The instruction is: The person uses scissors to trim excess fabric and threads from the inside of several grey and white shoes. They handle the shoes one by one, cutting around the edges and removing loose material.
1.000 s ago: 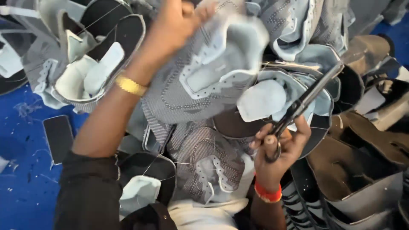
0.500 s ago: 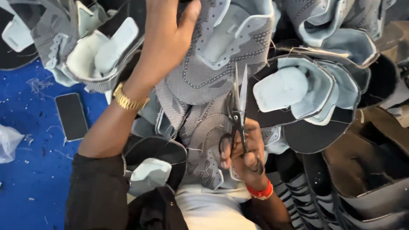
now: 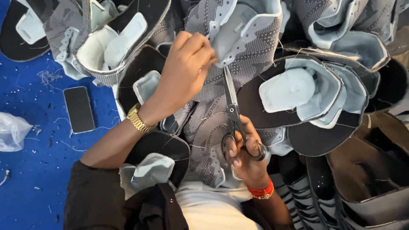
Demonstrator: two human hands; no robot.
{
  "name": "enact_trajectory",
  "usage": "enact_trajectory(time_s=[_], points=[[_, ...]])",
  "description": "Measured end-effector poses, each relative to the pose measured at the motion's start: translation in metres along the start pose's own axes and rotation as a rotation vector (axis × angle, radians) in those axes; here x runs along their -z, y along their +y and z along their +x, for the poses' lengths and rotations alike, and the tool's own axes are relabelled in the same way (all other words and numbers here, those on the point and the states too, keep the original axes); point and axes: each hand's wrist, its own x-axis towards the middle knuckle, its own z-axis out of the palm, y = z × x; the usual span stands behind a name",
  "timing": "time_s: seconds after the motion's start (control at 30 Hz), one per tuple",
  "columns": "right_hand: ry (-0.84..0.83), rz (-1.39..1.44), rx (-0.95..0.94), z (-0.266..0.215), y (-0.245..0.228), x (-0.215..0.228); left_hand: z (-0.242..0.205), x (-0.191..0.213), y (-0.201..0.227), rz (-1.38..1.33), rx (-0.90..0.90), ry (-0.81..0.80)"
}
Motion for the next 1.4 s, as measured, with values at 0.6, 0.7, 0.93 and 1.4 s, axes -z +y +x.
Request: enact_trajectory(time_s=[0.6, 0.7, 0.93, 1.4], points=[[0.015, 0.133, -0.059, 0.009, 0.001, -0.005, 0.001, 0.007, 0.001, 0.041, -0.11, -0.026], [0.035, 0.083, -0.055, 0.008, 0.003, -0.008, -0.001, 0.007, 0.001, 0.136, -0.175, -0.058], [0.052, -0.089, 0.01, 0.004, 0.01, -0.013, -0.006, 0.004, -0.002, -0.002, -0.028, -0.026], [-0.008, -0.045, 0.004, 0.029, 0.003, -0.018, -0.008, -0.003, -0.004, 0.27, 0.109, 0.126]])
